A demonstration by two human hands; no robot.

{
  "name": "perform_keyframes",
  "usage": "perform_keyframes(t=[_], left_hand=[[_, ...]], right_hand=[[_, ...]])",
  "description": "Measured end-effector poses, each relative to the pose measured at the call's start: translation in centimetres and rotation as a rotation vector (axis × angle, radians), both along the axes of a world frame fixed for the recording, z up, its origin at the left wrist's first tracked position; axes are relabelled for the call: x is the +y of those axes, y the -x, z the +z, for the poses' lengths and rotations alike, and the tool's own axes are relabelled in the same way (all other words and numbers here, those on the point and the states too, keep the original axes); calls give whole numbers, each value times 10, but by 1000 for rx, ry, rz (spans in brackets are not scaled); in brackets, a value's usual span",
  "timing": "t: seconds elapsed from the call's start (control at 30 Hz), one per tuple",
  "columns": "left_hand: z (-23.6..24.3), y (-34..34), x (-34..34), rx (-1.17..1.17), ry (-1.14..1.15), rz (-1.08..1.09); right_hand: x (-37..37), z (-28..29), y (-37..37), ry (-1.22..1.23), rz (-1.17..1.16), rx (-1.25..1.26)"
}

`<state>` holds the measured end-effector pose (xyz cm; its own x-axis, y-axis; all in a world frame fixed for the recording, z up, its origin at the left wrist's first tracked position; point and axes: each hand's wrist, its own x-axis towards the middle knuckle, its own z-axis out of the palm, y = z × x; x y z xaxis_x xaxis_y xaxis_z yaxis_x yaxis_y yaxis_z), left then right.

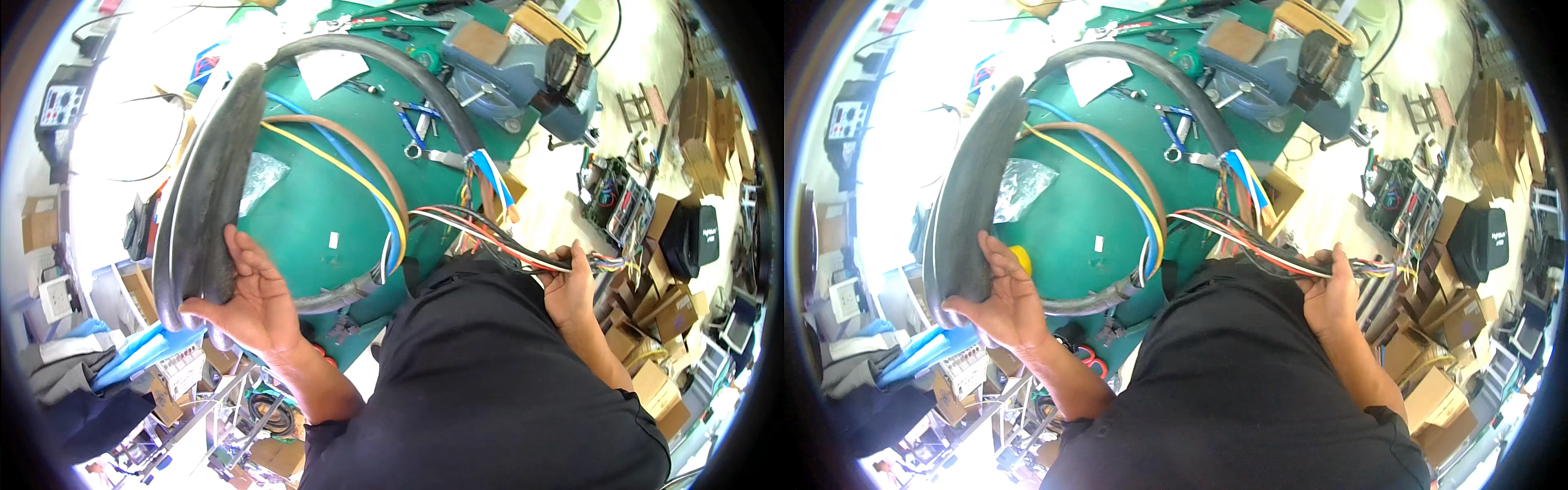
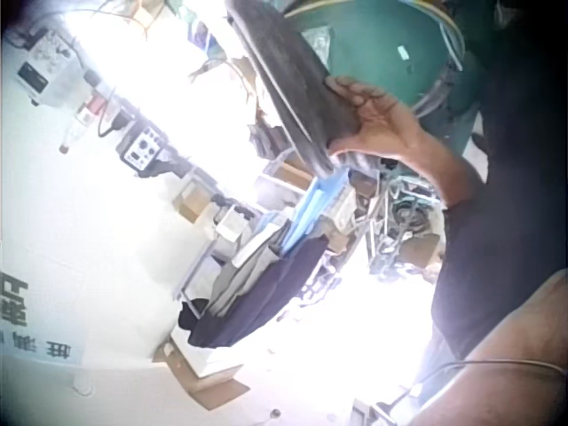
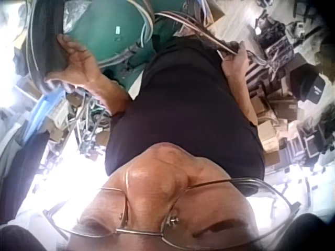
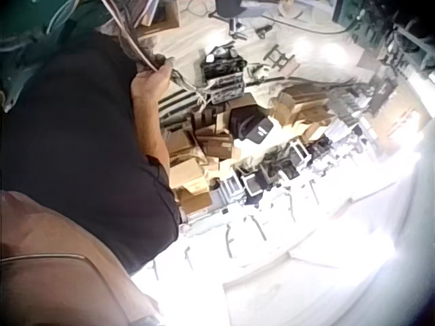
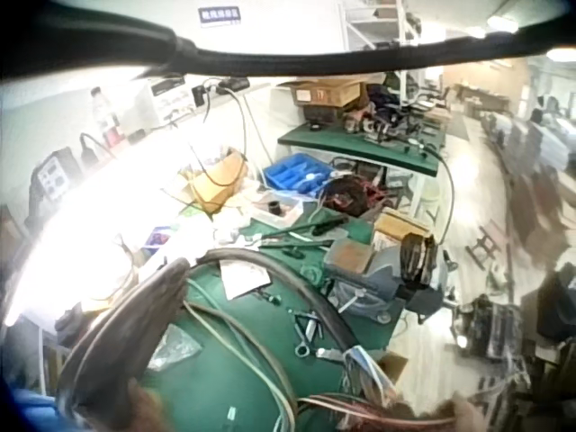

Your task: The person uses wire strippers to remove insulation from wires, then uses a crimping tool to attach terminals to the ends of the wires, and finally organizes the resulting cable assembly with the help of another person.

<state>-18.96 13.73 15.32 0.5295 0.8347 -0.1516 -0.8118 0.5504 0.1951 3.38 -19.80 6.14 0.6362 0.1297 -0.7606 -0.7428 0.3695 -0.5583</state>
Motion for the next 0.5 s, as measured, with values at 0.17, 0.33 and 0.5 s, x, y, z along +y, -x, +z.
perform_keyframes(t=[0.17,0.33,0.5], left_hand=[[-6,-8,-9,-20,12,-40],[-16,-12,-18,-12,19,-56],[-25,-13,-18,-7,21,-61]], right_hand=[[6,31,2,-4,134,43],[-25,15,27,24,128,287],[-54,-84,40,225,49,449]])
